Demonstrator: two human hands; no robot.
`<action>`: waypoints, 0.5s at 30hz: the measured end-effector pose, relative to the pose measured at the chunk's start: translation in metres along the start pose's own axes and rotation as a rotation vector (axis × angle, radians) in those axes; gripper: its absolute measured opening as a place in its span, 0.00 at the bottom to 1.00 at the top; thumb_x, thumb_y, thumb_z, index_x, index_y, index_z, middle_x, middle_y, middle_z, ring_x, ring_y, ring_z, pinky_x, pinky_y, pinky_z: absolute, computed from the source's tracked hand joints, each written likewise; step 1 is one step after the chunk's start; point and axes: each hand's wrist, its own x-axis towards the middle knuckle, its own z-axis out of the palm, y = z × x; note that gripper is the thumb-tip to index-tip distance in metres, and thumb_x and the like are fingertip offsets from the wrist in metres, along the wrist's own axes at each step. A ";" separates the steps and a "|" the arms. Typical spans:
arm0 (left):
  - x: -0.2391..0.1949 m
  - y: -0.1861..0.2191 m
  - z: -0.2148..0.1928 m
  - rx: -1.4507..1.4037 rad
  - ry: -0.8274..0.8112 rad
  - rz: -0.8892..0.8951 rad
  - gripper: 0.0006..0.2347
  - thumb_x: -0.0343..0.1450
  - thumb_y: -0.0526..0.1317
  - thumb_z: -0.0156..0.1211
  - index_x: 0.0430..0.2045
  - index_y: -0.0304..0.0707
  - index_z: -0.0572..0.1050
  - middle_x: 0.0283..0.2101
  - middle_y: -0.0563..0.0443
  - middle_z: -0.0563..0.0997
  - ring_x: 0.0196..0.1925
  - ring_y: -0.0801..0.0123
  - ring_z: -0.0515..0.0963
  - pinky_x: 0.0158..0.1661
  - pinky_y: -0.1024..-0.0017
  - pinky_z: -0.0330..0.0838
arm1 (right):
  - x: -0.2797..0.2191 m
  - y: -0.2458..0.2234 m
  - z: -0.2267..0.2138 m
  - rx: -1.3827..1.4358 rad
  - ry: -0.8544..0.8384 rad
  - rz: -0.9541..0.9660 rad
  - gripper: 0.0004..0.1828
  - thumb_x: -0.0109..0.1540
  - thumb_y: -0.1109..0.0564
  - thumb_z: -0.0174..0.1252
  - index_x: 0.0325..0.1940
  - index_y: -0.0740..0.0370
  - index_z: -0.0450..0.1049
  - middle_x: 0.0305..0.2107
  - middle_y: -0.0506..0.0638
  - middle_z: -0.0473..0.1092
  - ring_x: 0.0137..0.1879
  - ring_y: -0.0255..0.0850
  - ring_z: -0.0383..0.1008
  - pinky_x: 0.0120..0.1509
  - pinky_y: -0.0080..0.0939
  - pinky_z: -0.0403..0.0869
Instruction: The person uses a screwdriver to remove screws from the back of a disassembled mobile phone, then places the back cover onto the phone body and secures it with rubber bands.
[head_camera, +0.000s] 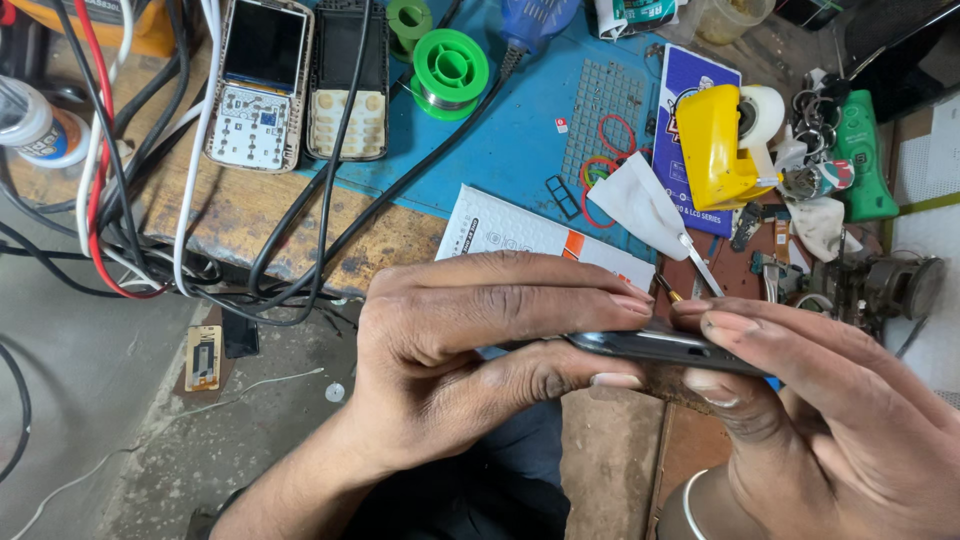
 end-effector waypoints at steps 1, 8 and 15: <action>0.000 0.001 0.000 -0.021 -0.004 0.001 0.10 0.72 0.36 0.67 0.46 0.34 0.82 0.49 0.45 0.86 0.55 0.64 0.88 0.55 0.74 0.84 | 0.000 0.000 -0.001 0.019 -0.003 -0.018 0.14 0.63 0.62 0.65 0.52 0.66 0.72 0.44 0.62 0.76 0.53 0.45 0.83 0.57 0.36 0.83; 0.002 0.007 0.001 -0.026 -0.032 -0.034 0.09 0.71 0.35 0.67 0.44 0.33 0.82 0.49 0.45 0.87 0.57 0.63 0.89 0.55 0.72 0.81 | -0.009 0.002 -0.002 0.053 0.050 -0.065 0.12 0.68 0.62 0.64 0.54 0.64 0.73 0.45 0.62 0.77 0.53 0.44 0.84 0.59 0.34 0.83; 0.002 0.010 0.000 0.021 -0.061 0.038 0.09 0.73 0.34 0.65 0.45 0.32 0.82 0.51 0.44 0.86 0.56 0.63 0.88 0.56 0.72 0.80 | -0.018 0.011 -0.001 0.119 0.089 -0.080 0.11 0.70 0.59 0.64 0.55 0.64 0.75 0.45 0.63 0.77 0.54 0.46 0.85 0.61 0.36 0.85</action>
